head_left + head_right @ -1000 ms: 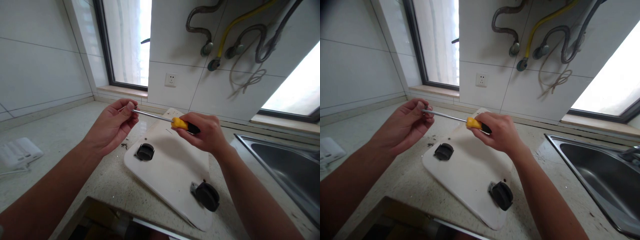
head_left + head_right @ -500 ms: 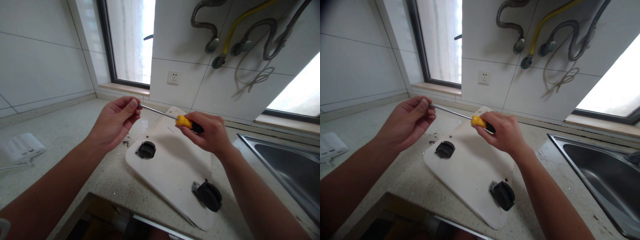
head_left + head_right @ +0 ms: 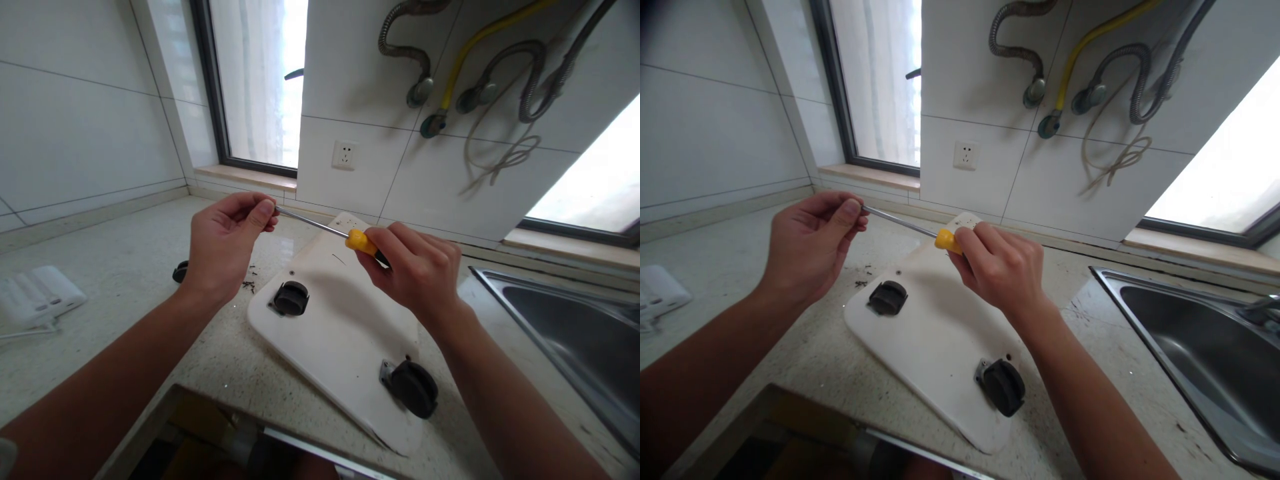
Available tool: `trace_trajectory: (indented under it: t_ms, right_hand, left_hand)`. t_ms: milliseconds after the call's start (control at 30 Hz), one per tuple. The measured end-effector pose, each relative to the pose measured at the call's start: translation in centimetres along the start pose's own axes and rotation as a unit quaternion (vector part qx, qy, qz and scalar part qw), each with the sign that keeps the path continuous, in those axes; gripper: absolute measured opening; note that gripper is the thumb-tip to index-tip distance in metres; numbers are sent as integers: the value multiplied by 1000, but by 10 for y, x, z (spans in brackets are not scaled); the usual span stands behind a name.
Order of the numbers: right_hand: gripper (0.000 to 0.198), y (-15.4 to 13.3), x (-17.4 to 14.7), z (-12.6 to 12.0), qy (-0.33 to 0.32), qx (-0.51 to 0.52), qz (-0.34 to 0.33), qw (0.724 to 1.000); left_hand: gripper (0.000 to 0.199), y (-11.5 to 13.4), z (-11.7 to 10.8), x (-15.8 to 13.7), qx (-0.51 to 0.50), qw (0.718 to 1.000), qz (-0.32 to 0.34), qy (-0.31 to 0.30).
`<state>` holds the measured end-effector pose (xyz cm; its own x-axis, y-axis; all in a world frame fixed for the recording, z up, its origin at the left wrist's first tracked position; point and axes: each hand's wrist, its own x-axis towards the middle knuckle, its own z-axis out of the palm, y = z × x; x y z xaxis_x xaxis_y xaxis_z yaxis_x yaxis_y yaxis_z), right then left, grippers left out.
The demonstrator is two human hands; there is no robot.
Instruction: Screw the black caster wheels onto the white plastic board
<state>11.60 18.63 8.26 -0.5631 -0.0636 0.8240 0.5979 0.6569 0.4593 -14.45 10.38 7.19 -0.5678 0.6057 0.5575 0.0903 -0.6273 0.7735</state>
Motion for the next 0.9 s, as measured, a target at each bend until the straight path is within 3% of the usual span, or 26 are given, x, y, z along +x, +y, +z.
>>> trace_trajectory:
  t_ms: [267,433,567,667,733,800,833,900]
  right_hand:
    - [22,-5,0,-2,-2,-16,14,1000]
    - [19,-4,-1,3,-6,10,35,999]
    - [23,5,2,-8,-25,24,72,997]
    - [31,19,7,-31,-77,74,133,985]
    - [36,30,10,-49,-108,102,155,977]
    - [37,41,13,-67,-138,99,142,975]
    - [37,46,15,-76,-162,87,120,976]
    - [36,55,20,-92,-224,58,50,972]
  left_hand:
    - [10,5,3,-2,9,1000,-16,-10]
    - [27,7,2,-2,8,1000,-17,-24]
    - [14,5,6,-5,12,998,58,35]
    - [14,7,18,-28,52,993,89,63]
    - [8,9,26,-61,96,992,85,-2]
    - [18,6,33,-105,115,975,118,-148]
    - [22,3,35,-130,87,956,169,-222]
    - [27,-9,36,-177,18,887,274,-371]
